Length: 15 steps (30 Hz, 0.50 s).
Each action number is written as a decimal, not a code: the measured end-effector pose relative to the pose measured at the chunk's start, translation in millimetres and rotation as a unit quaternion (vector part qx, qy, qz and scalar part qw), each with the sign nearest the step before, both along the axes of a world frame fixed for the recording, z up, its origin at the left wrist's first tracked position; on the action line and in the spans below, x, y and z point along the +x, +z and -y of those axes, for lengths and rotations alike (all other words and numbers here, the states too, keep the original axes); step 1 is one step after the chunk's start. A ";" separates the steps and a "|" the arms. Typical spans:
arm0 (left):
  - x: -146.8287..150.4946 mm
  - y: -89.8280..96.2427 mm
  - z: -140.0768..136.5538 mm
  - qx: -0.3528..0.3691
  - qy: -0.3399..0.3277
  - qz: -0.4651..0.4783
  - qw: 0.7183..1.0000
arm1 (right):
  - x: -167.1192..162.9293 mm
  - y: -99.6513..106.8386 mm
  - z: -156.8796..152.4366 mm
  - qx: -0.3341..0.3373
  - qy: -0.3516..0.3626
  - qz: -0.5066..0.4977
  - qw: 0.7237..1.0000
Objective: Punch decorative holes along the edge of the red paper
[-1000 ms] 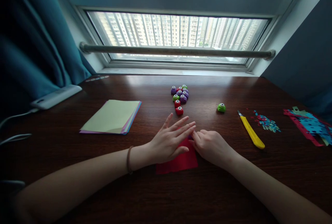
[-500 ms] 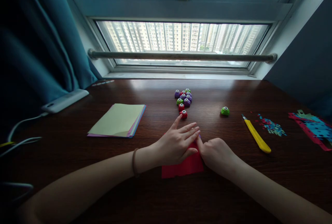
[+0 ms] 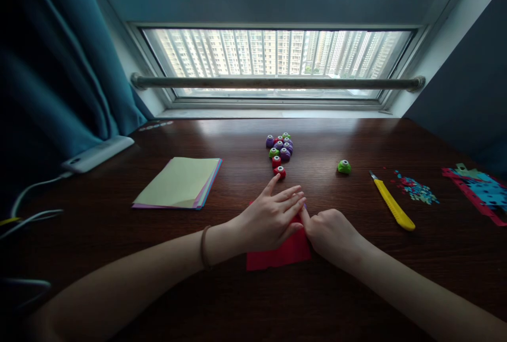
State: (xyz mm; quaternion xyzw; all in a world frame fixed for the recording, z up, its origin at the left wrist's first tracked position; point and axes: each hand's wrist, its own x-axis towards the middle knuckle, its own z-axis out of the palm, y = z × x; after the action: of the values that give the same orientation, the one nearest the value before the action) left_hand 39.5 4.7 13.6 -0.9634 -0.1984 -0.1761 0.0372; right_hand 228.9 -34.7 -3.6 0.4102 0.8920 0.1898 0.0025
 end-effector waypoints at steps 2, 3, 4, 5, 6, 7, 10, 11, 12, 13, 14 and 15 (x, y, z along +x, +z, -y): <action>-0.3 1.3 -0.8 0.003 -0.004 -0.008 1.000 | -0.8 1.8 -0.2 0.008 0.004 -0.004 1.000; -0.5 1.8 -1.3 0.004 -0.008 -0.015 1.000 | -1.0 2.6 -0.1 0.013 0.006 -0.001 1.000; -0.6 2.1 -1.8 0.006 -0.013 -0.022 1.000 | -1.1 3.4 0.0 0.020 0.009 0.004 1.000; -0.7 2.3 -2.4 0.006 -0.018 -0.030 0.999 | -1.2 4.1 0.2 0.026 0.011 0.010 1.000; -0.8 2.3 -2.9 0.007 -0.022 -0.035 0.999 | -1.3 4.7 0.3 0.031 0.014 0.014 0.999; -0.8 2.2 -3.4 0.007 -0.023 -0.039 0.999 | -1.3 5.1 0.4 0.033 0.017 0.014 0.999; -0.8 1.9 -4.3 0.012 -0.028 -0.045 0.999 | -2.0 5.6 0.2 0.028 0.016 0.011 0.999; -0.8 1.9 -4.6 0.016 -0.029 -0.046 0.998 | -2.3 5.5 0.0 0.027 0.015 0.010 0.999; -0.8 1.9 -4.9 0.020 -0.030 -0.046 0.998 | -2.6 5.3 -0.1 0.026 0.012 0.011 1.000; -0.8 1.8 -5.2 0.025 -0.031 -0.046 0.998 | -2.9 5.1 -0.2 0.024 0.010 0.013 1.000; -0.9 1.5 -5.6 0.029 -0.031 -0.045 0.998 | -3.1 4.7 -0.1 0.022 0.009 0.014 1.000; -1.0 0.9 -6.0 0.032 -0.031 -0.044 0.998 | -3.2 4.3 0.1 0.020 0.008 0.015 1.000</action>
State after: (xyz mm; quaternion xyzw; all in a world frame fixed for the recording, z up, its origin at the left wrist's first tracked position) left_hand 38.5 10.7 14.6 -0.9742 -0.1612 -0.1410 0.0718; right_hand 225.7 -34.7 0.7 0.4000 0.8912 0.2141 0.0058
